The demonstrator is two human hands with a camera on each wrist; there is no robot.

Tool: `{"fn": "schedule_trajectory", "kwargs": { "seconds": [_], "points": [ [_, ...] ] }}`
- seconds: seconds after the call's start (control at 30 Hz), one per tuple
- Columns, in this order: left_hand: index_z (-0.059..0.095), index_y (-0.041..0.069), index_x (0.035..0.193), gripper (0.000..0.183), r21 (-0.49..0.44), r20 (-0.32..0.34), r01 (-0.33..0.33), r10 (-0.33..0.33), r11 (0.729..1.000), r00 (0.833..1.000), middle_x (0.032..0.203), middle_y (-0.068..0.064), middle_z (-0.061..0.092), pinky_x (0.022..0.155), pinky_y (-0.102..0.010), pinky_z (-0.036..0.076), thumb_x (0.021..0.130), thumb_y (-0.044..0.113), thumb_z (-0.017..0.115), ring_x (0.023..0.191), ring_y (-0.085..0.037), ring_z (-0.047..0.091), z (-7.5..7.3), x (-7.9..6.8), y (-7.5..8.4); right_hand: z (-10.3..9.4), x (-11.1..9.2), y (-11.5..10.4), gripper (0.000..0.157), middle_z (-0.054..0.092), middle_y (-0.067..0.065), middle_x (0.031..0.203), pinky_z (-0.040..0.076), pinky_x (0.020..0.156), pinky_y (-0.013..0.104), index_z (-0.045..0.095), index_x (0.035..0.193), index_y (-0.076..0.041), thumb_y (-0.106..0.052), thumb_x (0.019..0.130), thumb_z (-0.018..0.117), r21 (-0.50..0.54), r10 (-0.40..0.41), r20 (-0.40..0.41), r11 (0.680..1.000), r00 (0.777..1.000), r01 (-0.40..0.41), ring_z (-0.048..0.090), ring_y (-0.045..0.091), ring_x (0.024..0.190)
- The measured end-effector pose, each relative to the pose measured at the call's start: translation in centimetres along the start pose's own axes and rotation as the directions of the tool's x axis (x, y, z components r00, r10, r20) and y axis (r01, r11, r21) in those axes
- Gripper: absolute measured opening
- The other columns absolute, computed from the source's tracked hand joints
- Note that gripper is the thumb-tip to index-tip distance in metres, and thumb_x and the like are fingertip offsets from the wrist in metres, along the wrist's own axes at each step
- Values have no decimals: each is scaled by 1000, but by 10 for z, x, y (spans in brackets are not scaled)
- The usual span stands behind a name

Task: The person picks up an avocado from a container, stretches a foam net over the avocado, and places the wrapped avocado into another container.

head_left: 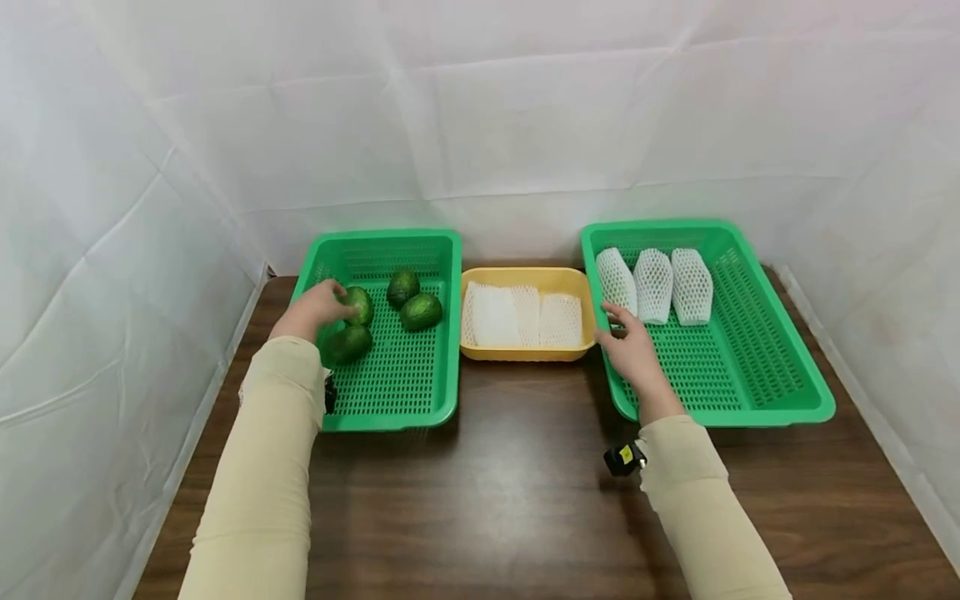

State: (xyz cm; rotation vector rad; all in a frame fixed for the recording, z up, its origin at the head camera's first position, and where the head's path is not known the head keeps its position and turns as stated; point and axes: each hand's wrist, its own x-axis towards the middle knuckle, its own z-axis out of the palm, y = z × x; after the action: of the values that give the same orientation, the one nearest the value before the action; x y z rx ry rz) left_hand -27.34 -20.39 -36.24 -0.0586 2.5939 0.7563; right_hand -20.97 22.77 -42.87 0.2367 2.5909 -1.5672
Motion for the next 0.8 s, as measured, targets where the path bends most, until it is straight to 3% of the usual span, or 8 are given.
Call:
{"fn": "schedule_trajectory", "kwargs": {
  "seconds": [0.1, 0.33, 0.53, 0.8],
  "points": [
    [29, -9, 137, 57, 78, 58, 9, -13, 997, 998, 137, -31, 31, 95, -54, 35, 93, 18, 54, 122, -46, 35, 7, 6, -10, 1, -1, 2, 53, 30, 23, 142, 38, 94, 52, 30, 146, -12, -15, 96, 49, 10, 9, -1, 1000, 1000, -9, 33, 40, 126],
    [24, -9, 141, 63, 171, 165, 10, -39, 985, 986, 140, -31, 27, 96, -54, 34, 93, 16, 56, 126, -46, 30, 15, 11, -11, -1, 0, 3, 53, 33, 20, 142, 38, 94, 50, 34, 144, -14, -17, 94, 52, 43, 40, -35, 998, 999, -39, 35, 37, 126],
    [17, -8, 143, 71, 178, 200, 51, -86, 983, 976, 143, -32, 22, 99, -56, 30, 91, 17, 59, 128, -48, 24, 20, 12, -12, 0, 1, 2, 52, 35, 20, 140, 39, 93, 49, 37, 143, -14, -16, 94, 53, 37, 38, -55, 999, 998, -36, 37, 36, 124],
    [26, -8, 140, 68, 208, 220, 64, -111, 976, 969, 140, -32, 26, 98, -54, 31, 89, 18, 63, 126, -48, 26, 24, 14, -16, 0, 1, 4, 52, 36, 19, 139, 39, 93, 50, 38, 142, -14, -15, 93, 54, 41, 37, -58, 999, 998, -35, 37, 36, 124]
  ]
}}
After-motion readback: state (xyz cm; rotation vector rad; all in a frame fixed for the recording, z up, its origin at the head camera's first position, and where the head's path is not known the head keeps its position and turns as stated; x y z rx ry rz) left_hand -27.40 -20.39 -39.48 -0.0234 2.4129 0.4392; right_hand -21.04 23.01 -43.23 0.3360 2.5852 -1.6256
